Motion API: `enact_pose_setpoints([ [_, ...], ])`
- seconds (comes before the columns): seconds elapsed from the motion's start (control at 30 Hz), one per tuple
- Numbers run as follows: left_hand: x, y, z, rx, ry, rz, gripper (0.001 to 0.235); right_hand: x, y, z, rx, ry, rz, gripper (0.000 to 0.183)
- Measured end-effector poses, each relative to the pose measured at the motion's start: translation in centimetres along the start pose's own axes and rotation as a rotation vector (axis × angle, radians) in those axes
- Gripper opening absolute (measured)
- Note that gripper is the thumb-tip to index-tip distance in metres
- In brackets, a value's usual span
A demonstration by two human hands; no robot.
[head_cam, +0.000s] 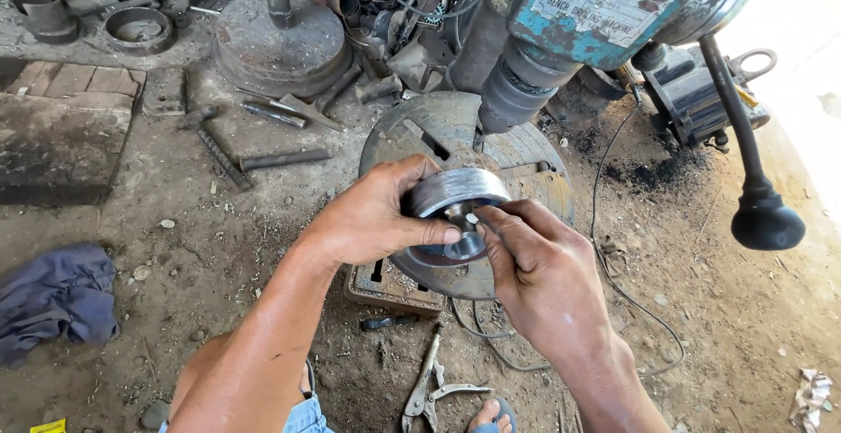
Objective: Assembling and inspecting small metal gears and bushings on a workshop floor.
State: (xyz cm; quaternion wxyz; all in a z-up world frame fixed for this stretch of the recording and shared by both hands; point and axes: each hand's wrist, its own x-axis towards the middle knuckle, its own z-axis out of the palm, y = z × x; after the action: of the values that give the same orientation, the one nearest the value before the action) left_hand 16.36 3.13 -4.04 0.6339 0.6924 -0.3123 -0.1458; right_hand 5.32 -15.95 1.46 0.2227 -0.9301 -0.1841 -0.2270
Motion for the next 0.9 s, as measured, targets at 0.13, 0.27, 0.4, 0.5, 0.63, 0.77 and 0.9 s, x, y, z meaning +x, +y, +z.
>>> enact_pose_setpoints([
  [0.13,0.0,0.1,0.0,-0.023,-0.003,-0.003,0.046,0.3,0.0,0.0,-0.005,-0.025,0.015,0.025],
  [0.27,0.1,-0.2,-0.1,-0.015,0.000,-0.020,0.047,0.7,0.2,-0.3,-0.014,-0.073,-0.033,0.030],
  [0.4,0.0,-0.4,-0.2,-0.033,0.006,-0.030,0.040,1.1,-0.8,-1.6,0.039,-0.150,-0.008,0.026],
  [0.5,0.1,-0.1,-0.3,-0.062,0.008,-0.082,0.042,0.7,-2.3,-4.4,0.045,-0.208,0.064,0.025],
  [0.63,-0.1,0.4,-1.0,-0.104,-0.025,-0.090,0.045,-0.2,-2.3,-5.2,0.006,-0.180,0.168,0.025],
  [0.77,-0.2,0.8,-1.4,-0.049,0.004,-0.150,0.059,-0.6,-0.9,-3.5,0.050,-0.131,0.125,0.025],
  [0.9,-0.3,-0.1,-1.9,-0.073,-0.052,0.128,0.072,-1.7,-0.5,-2.0,0.126,-0.085,0.250,0.026],
])
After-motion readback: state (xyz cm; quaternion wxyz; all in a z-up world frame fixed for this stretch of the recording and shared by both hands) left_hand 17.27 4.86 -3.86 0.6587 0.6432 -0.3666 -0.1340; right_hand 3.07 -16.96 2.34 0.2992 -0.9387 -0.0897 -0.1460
